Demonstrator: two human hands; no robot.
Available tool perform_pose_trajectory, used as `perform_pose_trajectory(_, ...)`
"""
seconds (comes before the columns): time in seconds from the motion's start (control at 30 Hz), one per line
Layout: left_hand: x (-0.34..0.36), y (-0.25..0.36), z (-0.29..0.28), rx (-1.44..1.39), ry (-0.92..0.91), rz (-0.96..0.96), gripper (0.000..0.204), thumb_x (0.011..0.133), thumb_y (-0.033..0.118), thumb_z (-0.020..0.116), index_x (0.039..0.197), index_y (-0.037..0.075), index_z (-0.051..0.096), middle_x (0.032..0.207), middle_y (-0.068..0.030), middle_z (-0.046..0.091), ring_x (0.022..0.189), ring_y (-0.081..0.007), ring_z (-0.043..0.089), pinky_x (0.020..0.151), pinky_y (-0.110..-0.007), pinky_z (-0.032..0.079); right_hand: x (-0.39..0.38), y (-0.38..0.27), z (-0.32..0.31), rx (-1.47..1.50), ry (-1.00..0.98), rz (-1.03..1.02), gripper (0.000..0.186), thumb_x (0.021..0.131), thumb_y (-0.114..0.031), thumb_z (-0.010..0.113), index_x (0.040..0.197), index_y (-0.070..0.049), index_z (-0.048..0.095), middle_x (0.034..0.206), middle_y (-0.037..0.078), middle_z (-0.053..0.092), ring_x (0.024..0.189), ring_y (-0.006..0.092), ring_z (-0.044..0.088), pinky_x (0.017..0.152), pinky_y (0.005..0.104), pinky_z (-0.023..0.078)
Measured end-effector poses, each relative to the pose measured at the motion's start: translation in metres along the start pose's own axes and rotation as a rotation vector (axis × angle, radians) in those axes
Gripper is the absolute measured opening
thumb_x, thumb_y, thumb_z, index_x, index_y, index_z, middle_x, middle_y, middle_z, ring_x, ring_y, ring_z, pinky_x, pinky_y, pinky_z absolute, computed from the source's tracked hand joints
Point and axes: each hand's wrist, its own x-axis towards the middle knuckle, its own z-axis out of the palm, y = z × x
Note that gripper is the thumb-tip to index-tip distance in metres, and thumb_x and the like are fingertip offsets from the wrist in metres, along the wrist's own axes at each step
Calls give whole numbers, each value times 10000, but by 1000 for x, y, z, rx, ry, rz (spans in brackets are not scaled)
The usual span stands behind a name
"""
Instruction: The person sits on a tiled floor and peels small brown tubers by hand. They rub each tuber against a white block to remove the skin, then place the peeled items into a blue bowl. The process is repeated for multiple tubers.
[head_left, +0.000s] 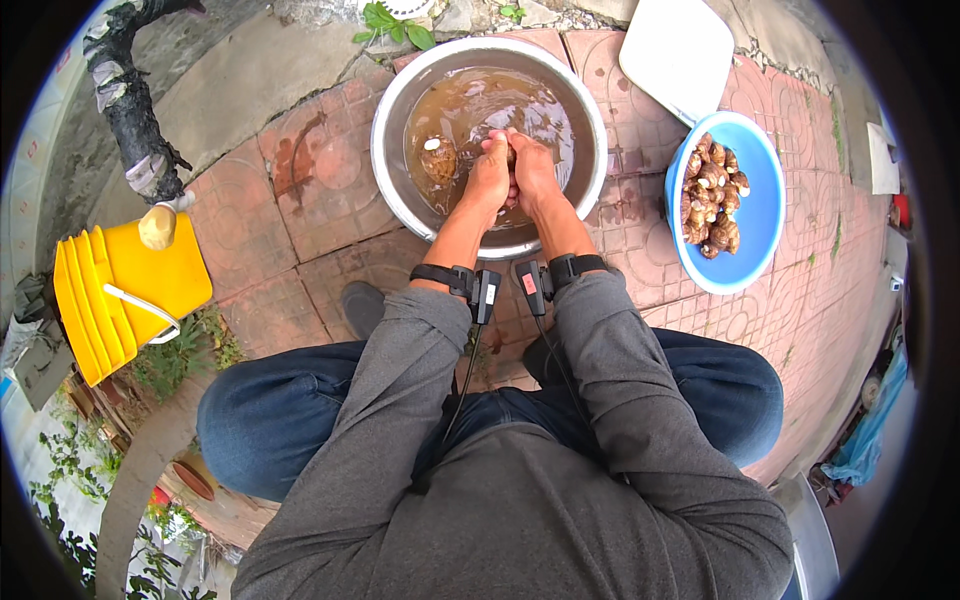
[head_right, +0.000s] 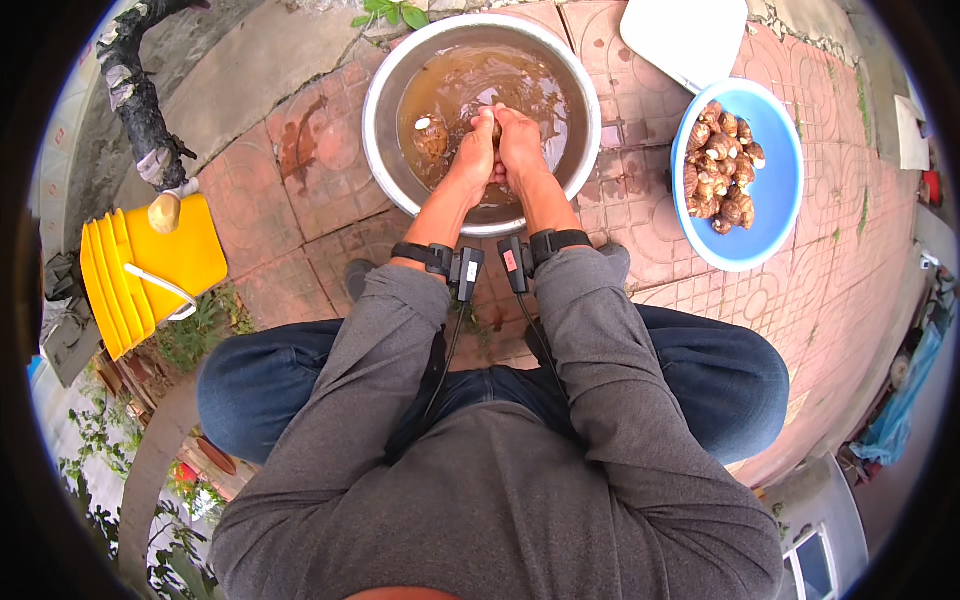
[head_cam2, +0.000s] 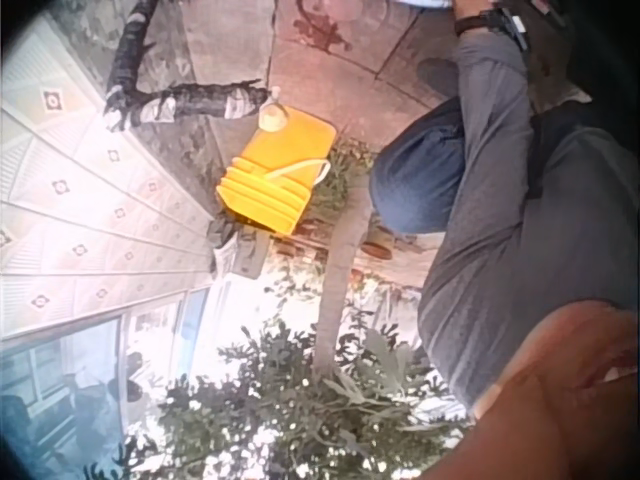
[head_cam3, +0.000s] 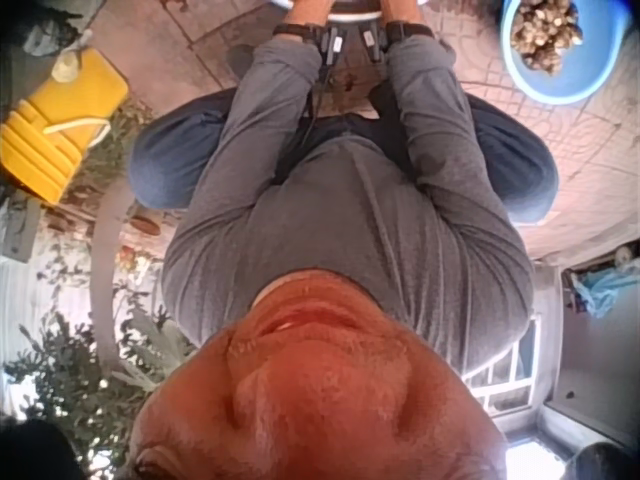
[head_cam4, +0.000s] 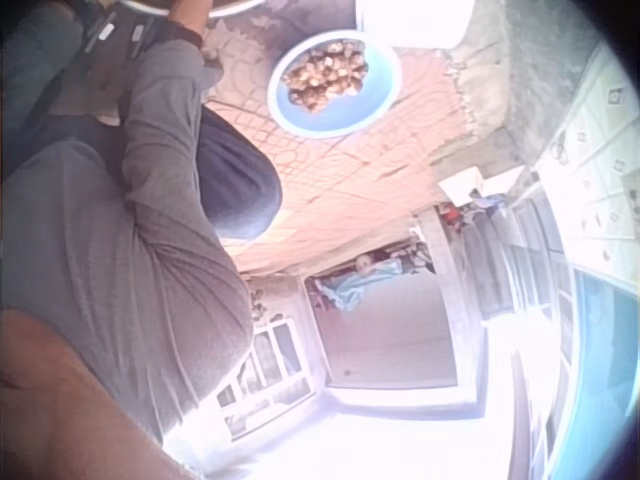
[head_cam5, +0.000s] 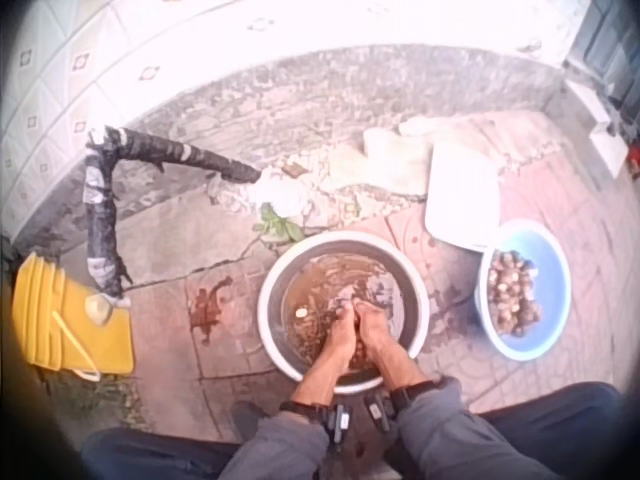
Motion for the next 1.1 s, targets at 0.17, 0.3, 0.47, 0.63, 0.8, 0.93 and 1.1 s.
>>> perform_pose_trajectory(0.17,0,19,-14,-261,0,-149,571,1037,604,257,772,150,480,552,45,342,428,-122,331,414,-301,314,-19,-2,7,152,-124,12,310,1051,-296,460,1194,-103,656,693,6,565,478,101,464,416,270,418)
perform_pose_trajectory(0.3,-6,-2,10,-13,54,36,608,1022,660,273,822,137,509,578,35,408,447,-116,390,423,-290,352,-15,-14,6,86,78,120,329,1042,-374,497,1154,-104,648,693,33,587,531,109,522,435,281,426)
perform_pose_trajectory(0.47,-2,-1,7,-54,76,-38,645,1007,699,256,866,130,525,587,12,427,462,-134,398,421,-301,348,-11,-9,3,16,6,157,364,1020,-353,562,1237,-64,598,653,-1,518,533,119,492,457,292,425)
perform_pose_trajectory(0.63,9,9,-20,-146,67,-253,658,1038,636,222,755,106,490,573,19,371,450,-142,350,416,-295,327,-2,5,-14,-116,-182,-61,499,898,-173,715,1358,-47,569,810,62,657,644,166,594,629,302,521)
perform_pose_trajectory(0.8,14,-7,-22,77,286,75,338,1041,332,466,977,32,610,714,-46,569,561,-161,528,446,-313,406,3,7,-16,-1041,436,-428,464,771,-151,788,1218,-91,676,984,150,725,960,327,693,873,409,533)
perform_pose_trajectory(0.93,20,-2,-29,16,270,199,247,992,173,528,1191,54,614,964,-80,662,825,-187,639,650,-328,516,-4,4,-11,-1188,383,-451,406,827,-149,752,1218,-88,661,985,113,729,893,282,706,751,383,545)
perform_pose_trajectory(1.1,12,5,-27,-236,-35,356,340,1018,253,515,1299,82,599,1131,-41,638,984,-157,602,860,-343,491,-4,-3,-13,206,-77,33,243,986,-235,646,1157,-62,657,929,21,700,762,97,662,556,227,431)
